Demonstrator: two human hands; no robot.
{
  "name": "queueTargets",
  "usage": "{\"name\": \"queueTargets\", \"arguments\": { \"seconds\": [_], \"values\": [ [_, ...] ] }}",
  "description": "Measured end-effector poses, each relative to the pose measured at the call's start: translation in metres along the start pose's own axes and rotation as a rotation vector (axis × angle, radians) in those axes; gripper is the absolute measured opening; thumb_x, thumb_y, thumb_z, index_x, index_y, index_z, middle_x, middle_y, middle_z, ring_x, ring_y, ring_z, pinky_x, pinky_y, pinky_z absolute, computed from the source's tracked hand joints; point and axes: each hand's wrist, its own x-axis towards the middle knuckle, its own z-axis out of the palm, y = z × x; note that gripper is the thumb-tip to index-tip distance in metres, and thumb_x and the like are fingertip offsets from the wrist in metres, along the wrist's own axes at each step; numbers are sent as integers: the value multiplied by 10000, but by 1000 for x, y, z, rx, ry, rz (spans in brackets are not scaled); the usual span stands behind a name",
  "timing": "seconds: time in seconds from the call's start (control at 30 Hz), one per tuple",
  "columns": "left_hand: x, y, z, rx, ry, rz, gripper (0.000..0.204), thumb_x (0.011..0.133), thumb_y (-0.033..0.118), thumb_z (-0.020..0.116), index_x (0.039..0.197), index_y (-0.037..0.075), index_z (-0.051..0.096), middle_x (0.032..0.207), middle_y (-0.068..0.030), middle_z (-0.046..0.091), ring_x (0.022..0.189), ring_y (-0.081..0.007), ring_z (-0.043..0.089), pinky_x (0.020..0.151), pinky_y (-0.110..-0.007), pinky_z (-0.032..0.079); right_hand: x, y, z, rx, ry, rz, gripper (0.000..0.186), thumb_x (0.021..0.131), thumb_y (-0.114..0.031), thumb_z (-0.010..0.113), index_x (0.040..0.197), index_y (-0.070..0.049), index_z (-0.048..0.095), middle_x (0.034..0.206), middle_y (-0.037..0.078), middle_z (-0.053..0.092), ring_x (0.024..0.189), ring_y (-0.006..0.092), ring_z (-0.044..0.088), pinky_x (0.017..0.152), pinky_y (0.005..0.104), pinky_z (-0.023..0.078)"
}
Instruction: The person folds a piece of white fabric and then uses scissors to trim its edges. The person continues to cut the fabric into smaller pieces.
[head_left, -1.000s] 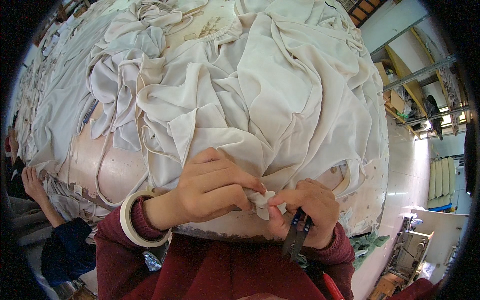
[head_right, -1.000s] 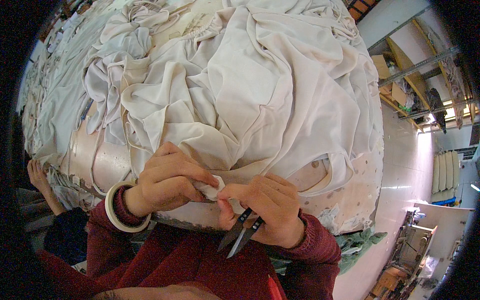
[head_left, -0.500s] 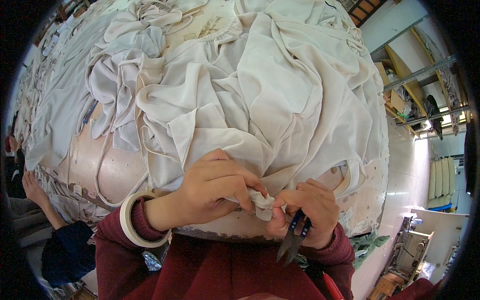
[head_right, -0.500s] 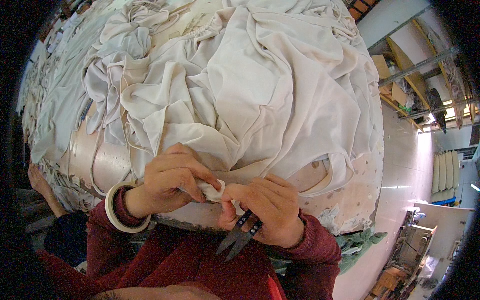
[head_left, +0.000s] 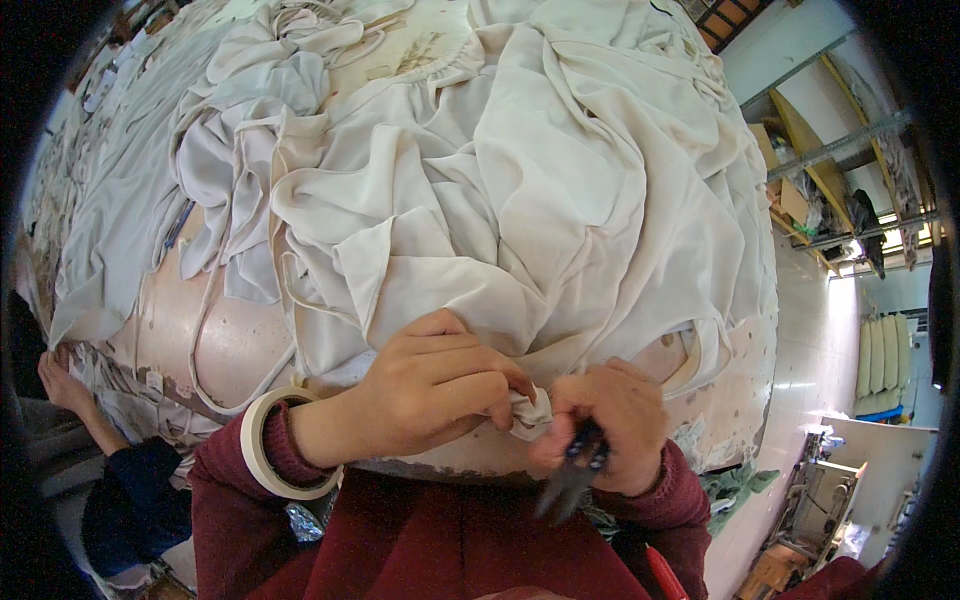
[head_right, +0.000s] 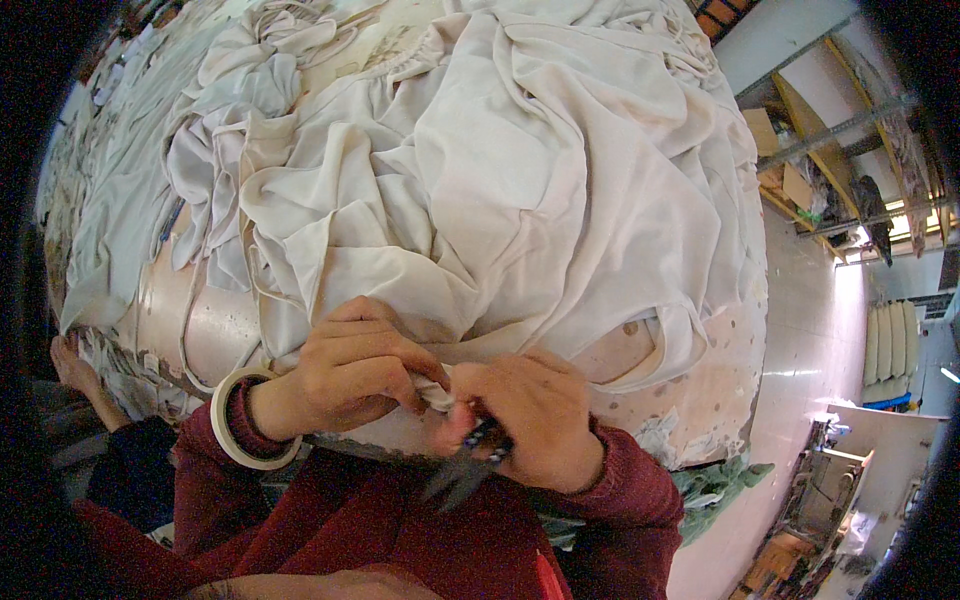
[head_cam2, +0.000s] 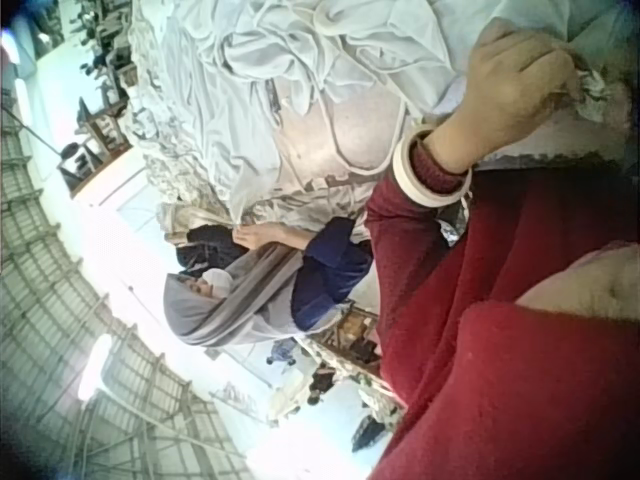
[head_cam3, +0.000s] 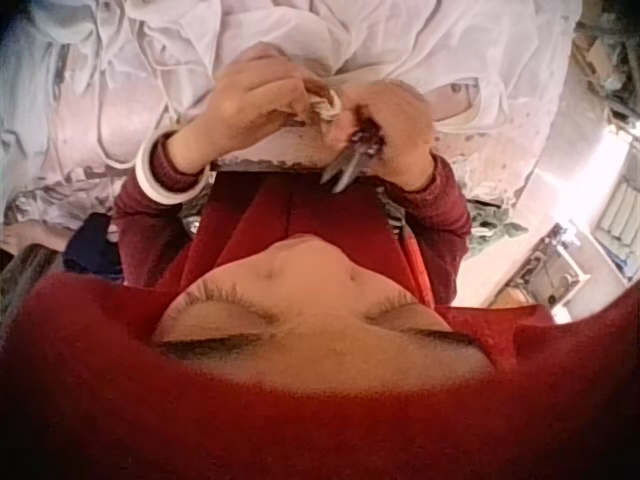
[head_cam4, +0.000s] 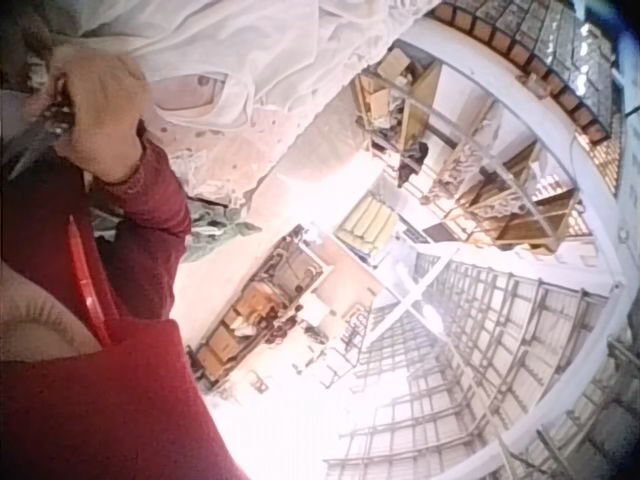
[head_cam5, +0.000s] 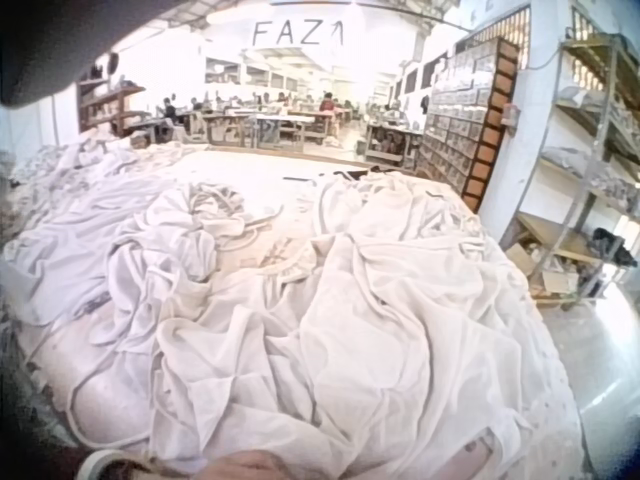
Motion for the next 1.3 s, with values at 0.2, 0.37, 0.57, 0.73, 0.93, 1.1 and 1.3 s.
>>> {"name": "queueTargets", "arguments": {
  "seconds": [0.2,0.37,0.57,0.73,0.93,1.1,1.3],
  "values": [
    [1,2,-6,-223,6,-156,241,642,27,783,750,163,617,952,13,722,852,-143,670,722,-291,407,-2,-8,-7,411,192,346,377,823,-272,740,1072,-7,637,872,104,640,722,226,620,658,316,471],
    [4,5,-5,-342,118,-263,248,666,0,800,715,163,620,885,12,733,863,-136,690,756,-275,420,3,-4,-8,114,78,209,367,806,-224,741,1142,-81,703,937,72,665,738,208,555,705,320,432],
    [4,4,-6,-311,151,-251,254,678,-12,794,708,165,614,871,13,732,837,-138,697,733,-270,430,3,-1,-9,-134,91,78,365,721,-231,777,1084,-201,751,904,-46,673,711,147,490,692,296,345],
    [4,4,-7,-260,148,-240,246,682,21,820,694,163,620,855,-30,732,807,-157,695,725,-277,433,2,-3,-9,-192,41,88,376,689,-212,792,1062,-244,755,875,-76,665,704,134,489,685,294,338],
    [4,3,-7,-233,140,-217,229,690,56,829,695,164,627,858,-47,732,787,-168,691,719,-280,434,3,-3,-8,-242,72,51,366,686,-207,788,1048,-255,757,853,-88,655,701,130,498,688,294,335],
    [4,3,-7,-212,142,-206,263,671,-9,786,717,175,603,883,20,731,846,-147,700,721,-277,442,2,-4,-9,-242,76,68,351,695,-210,781,1043,-252,757,853,-79,657,703,134,501,692,293,335],
    [5,4,-7,-206,144,-209,254,684,15,801,703,177,607,871,8,732,824,-153,696,724,-274,442,3,-4,-9,-285,73,51,331,727,-236,770,1057,-244,752,862,-70,662,703,138,507,696,290,337]
  ]
}}
